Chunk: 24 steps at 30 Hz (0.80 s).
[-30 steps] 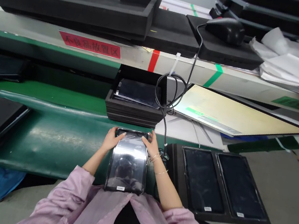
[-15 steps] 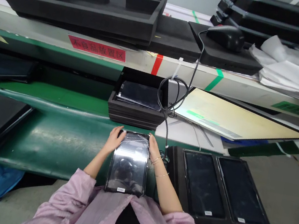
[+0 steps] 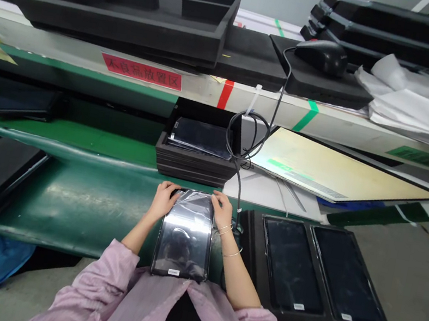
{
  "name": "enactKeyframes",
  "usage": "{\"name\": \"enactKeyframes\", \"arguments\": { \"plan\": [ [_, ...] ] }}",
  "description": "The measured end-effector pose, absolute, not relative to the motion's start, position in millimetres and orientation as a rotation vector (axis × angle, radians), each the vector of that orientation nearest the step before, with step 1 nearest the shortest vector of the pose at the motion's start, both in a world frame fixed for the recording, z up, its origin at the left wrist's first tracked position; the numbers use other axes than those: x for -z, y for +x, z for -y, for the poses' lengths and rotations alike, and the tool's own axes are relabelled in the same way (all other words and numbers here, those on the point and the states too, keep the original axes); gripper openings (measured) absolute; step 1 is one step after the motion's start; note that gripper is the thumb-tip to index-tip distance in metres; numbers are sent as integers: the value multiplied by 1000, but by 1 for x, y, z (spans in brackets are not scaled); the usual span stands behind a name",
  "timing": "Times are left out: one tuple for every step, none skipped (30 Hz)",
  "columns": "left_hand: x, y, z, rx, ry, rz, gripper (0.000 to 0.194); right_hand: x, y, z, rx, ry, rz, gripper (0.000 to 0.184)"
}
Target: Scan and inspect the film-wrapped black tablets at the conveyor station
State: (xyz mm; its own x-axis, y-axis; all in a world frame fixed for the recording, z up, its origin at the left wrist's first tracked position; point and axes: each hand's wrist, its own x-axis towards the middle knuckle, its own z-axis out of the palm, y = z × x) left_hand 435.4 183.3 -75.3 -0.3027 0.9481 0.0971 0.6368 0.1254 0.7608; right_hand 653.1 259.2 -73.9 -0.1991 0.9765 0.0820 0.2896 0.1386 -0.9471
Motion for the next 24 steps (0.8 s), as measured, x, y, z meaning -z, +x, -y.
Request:
{"name": "enactKeyframes", "arguments": {
  "plan": [
    [75, 436, -183, -1024, 1528, -1999, 17, 71, 654, -259, -1108, -1246, 1623, 39],
    [74, 436, -183, -1035, 1523, -2004, 14, 68, 654, -259, -1117, -1246, 1625, 40],
    [73, 436, -182, -1047, 1516, -2012, 13, 67, 655, -259, -1125, -1249, 1627, 42],
    [72, 437, -182, -1062, 1507, -2021, 12, 66, 656, -258, -1133, -1255, 1627, 43],
    [70, 437, -181, -1076, 1500, -2028, 13, 66, 656, -258, -1139, -1263, 1624, 45],
    [69, 437, -180, -1090, 1494, -2033, 13, 66, 656, -258, -1143, -1272, 1620, 46],
    [68, 437, -179, -1100, 1490, -2033, 14, 67, 657, -258, -1146, -1280, 1618, 47],
    [67, 437, -179, -1108, 1489, -2030, 15, 67, 657, -259, -1147, -1285, 1617, 48],
    [66, 436, -179, -1112, 1488, -2023, 16, 68, 656, -259, -1146, -1287, 1619, 49],
    [66, 436, -179, -1115, 1485, -2019, 16, 68, 656, -260, -1145, -1286, 1624, 49],
    [67, 436, -179, -1118, 1479, -2019, 16, 68, 655, -260, -1142, -1282, 1630, 48],
    [69, 435, -180, -1123, 1469, -2023, 16, 68, 655, -261, -1139, -1277, 1637, 47],
    [71, 435, -181, -1131, 1458, -2030, 16, 68, 654, -261, -1136, -1271, 1640, 45],
    [73, 435, -182, -1140, 1447, -2037, 16, 69, 653, -261, -1121, -1263, 1654, 43],
    [75, 435, -183, -1148, 1436, -2042, 16, 69, 652, -261, -1086, -1252, 1687, 41],
    [78, 434, -184, -1156, 1425, -2044, 16, 71, 651, -261, -1031, -1237, 1740, 38],
    [80, 434, -185, -1162, 1414, -2042, 16, 72, 650, -262, -959, -1222, 1810, 34],
    [83, 434, -186, -1167, 1403, -2038, 16, 74, 650, -263, -876, -1211, 1887, 29],
    [84, 433, -186, -1168, 1392, -2033, 16, 76, 650, -264, -795, -1205, 1960, 25],
    [86, 433, -187, -1168, 1381, -2030, 17, 78, 649, -265, -733, -1205, 2015, 23],
    [87, 433, -187, -1165, 1372, -2029, 17, 81, 649, -266, -695, -1213, 2048, 23],
    [88, 432, -188, -1158, 1365, -2032, 17, 83, 648, -268, -672, -1221, 2066, 24],
    [89, 432, -189, -1146, 1363, -2039, 17, 84, 648, -269, -656, -1229, 2076, 24],
    [89, 432, -190, -1131, 1364, -2051, 16, 86, 647, -270, -642, -1234, 2083, 25]
  ]
}}
